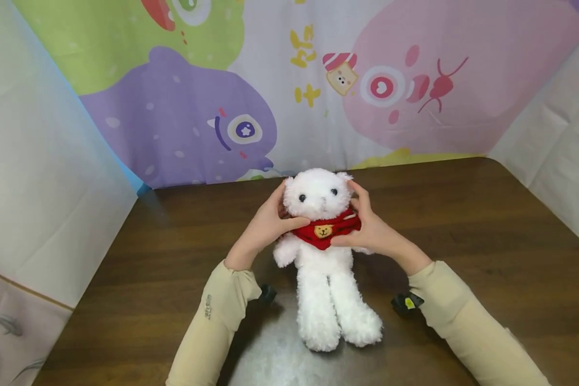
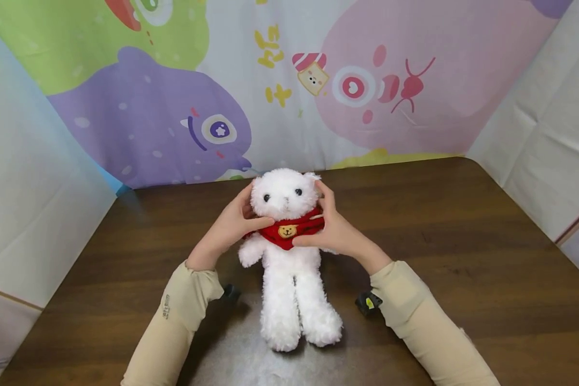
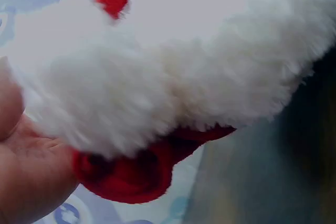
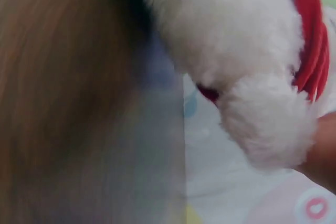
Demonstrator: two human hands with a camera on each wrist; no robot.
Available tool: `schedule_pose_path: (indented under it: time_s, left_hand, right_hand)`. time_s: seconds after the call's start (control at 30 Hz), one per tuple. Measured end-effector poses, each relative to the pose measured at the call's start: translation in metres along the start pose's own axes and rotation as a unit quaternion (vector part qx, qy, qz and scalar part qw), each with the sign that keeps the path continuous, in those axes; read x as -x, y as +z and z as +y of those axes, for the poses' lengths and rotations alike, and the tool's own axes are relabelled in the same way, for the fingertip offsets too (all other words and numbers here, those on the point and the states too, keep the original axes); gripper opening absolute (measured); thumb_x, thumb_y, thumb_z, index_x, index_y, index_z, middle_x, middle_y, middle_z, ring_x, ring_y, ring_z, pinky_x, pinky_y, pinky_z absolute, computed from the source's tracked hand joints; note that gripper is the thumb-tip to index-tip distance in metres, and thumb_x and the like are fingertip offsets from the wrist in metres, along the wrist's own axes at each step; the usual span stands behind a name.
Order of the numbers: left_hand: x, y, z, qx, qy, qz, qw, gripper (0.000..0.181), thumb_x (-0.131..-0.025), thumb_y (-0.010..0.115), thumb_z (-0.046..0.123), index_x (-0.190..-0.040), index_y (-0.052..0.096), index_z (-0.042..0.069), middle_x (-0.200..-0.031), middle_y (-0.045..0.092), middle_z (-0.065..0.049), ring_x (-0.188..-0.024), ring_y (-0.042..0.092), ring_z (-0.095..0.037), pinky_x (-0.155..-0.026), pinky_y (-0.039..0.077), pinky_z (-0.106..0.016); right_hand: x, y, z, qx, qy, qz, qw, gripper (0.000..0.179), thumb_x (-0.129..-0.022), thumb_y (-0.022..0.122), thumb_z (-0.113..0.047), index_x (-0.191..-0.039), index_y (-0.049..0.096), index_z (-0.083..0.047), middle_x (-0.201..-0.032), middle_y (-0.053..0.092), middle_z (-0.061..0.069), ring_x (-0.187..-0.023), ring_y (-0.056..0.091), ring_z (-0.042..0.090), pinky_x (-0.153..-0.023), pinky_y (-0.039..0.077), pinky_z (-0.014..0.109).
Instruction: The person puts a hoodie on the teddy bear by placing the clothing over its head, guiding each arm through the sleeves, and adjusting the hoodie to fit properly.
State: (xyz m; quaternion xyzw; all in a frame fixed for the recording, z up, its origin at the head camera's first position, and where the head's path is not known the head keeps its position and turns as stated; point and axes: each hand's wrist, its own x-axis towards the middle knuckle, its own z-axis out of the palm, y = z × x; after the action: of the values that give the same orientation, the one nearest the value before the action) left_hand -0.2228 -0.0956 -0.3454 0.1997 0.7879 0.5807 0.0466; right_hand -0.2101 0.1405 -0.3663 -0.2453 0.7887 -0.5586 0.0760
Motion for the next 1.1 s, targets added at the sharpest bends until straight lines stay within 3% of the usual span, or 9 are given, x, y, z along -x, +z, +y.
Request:
schedule_pose_path:
  time_s: [0.1, 0.17, 0.27, 0.37, 0.5, 0.73, 0.9, 1.03, 1.1]
  left_hand:
    - [-0.002, 0.0, -0.006, 0.049, -0.001, -0.011, 0.9988, 0.073, -0.077, 0.072, 0.013, -0.138, 0.032, 0.022, -0.128, 0.048, -0.004, -0.114, 0.051, -0.02, -0.094, 0.043, -0.036]
    - [-0.001, 0.002, -0.008, 0.064, -0.008, -0.008, 0.9979, 0.072, -0.077, 0.07, 0.012, -0.138, 0.033, 0.023, -0.128, 0.048, -0.003, -0.113, 0.05, -0.02, -0.095, 0.043, -0.037]
    - [-0.001, 0.008, -0.012, 0.065, -0.013, 0.001, 0.9978, 0.073, -0.078, 0.069, 0.013, -0.139, 0.03, 0.024, -0.13, 0.045, -0.001, -0.115, 0.047, -0.019, -0.096, 0.041, -0.037]
    - [-0.001, 0.013, -0.013, 0.057, -0.005, 0.011, 0.9983, 0.072, -0.078, 0.069, 0.014, -0.138, 0.031, 0.024, -0.131, 0.044, -0.001, -0.116, 0.046, -0.019, -0.097, 0.04, -0.038]
    - [-0.002, 0.016, -0.013, 0.057, 0.011, 0.023, 0.998, 0.072, -0.079, 0.069, 0.014, -0.139, 0.03, 0.023, -0.132, 0.043, -0.002, -0.116, 0.045, -0.02, -0.098, 0.039, -0.039]
    - [0.0, 0.019, -0.012, 0.02, -0.02, 0.054, 0.9981, 0.07, -0.08, 0.068, 0.018, -0.139, 0.03, 0.023, -0.132, 0.044, -0.004, -0.115, 0.046, -0.021, -0.098, 0.039, -0.039]
    - [-0.003, 0.019, -0.013, 0.015, -0.028, 0.051, 0.9982, 0.072, -0.08, 0.067, 0.017, -0.14, 0.028, 0.02, -0.133, 0.044, -0.007, -0.116, 0.045, -0.024, -0.098, 0.039, -0.04]
    - [-0.003, 0.018, -0.012, 0.005, -0.044, 0.055, 0.9975, 0.071, -0.08, 0.067, 0.02, -0.14, 0.028, 0.021, -0.132, 0.043, -0.004, -0.115, 0.045, -0.02, -0.098, 0.038, -0.038]
    - [-0.002, 0.017, -0.011, 0.005, -0.045, 0.056, 0.9974, 0.07, -0.08, 0.065, 0.02, -0.139, 0.028, 0.022, -0.131, 0.043, -0.003, -0.115, 0.045, -0.019, -0.098, 0.038, -0.038]
  right_hand:
    - [-0.002, -0.003, 0.003, -0.05, 0.019, 0.019, 0.9984, 0.082, -0.085, 0.062, -0.016, -0.144, 0.006, -0.013, -0.14, 0.03, 0.017, -0.123, 0.035, 0.032, -0.098, 0.036, 0.049]
    - [-0.004, -0.004, 0.008, -0.041, 0.019, 0.04, 0.9982, 0.067, -0.088, 0.057, -0.015, -0.143, 0.018, -0.01, -0.139, 0.034, 0.016, -0.12, 0.038, 0.03, -0.097, 0.038, 0.046]
    - [-0.004, -0.005, 0.013, -0.014, 0.008, 0.053, 0.9985, 0.058, -0.091, 0.053, -0.015, -0.142, 0.026, -0.011, -0.137, 0.037, 0.016, -0.117, 0.039, 0.029, -0.097, 0.037, 0.046]
    - [-0.004, -0.007, 0.014, 0.001, 0.004, 0.052, 0.9987, 0.058, -0.092, 0.052, -0.018, -0.143, 0.025, -0.017, -0.138, 0.036, 0.013, -0.119, 0.038, 0.027, -0.1, 0.033, 0.048]
    - [-0.004, -0.007, 0.011, -0.018, 0.002, 0.042, 0.999, 0.058, -0.094, 0.048, -0.021, -0.145, 0.021, -0.022, -0.14, 0.035, 0.011, -0.121, 0.037, 0.026, -0.103, 0.03, 0.048]
    - [-0.006, 0.0, 0.013, -0.059, -0.006, 0.039, 0.9975, 0.058, -0.093, 0.041, -0.005, -0.146, 0.018, -0.017, -0.138, 0.036, 0.016, -0.119, 0.038, 0.027, -0.101, 0.032, 0.046]
    - [-0.006, 0.0, 0.017, -0.032, -0.004, 0.04, 0.9987, 0.065, -0.09, 0.043, -0.001, -0.146, 0.013, -0.015, -0.142, 0.027, 0.015, -0.124, 0.031, 0.029, -0.104, 0.027, 0.049]
    - [-0.006, -0.001, 0.014, 0.01, 0.006, 0.052, 0.9986, 0.062, -0.09, 0.048, -0.006, -0.144, 0.019, -0.014, -0.137, 0.033, 0.017, -0.12, 0.038, 0.032, -0.1, 0.033, 0.05]
    - [-0.005, -0.001, 0.009, 0.006, 0.014, 0.051, 0.9986, 0.065, -0.09, 0.052, -0.01, -0.144, 0.017, -0.014, -0.136, 0.035, 0.017, -0.12, 0.039, 0.033, -0.099, 0.034, 0.05]
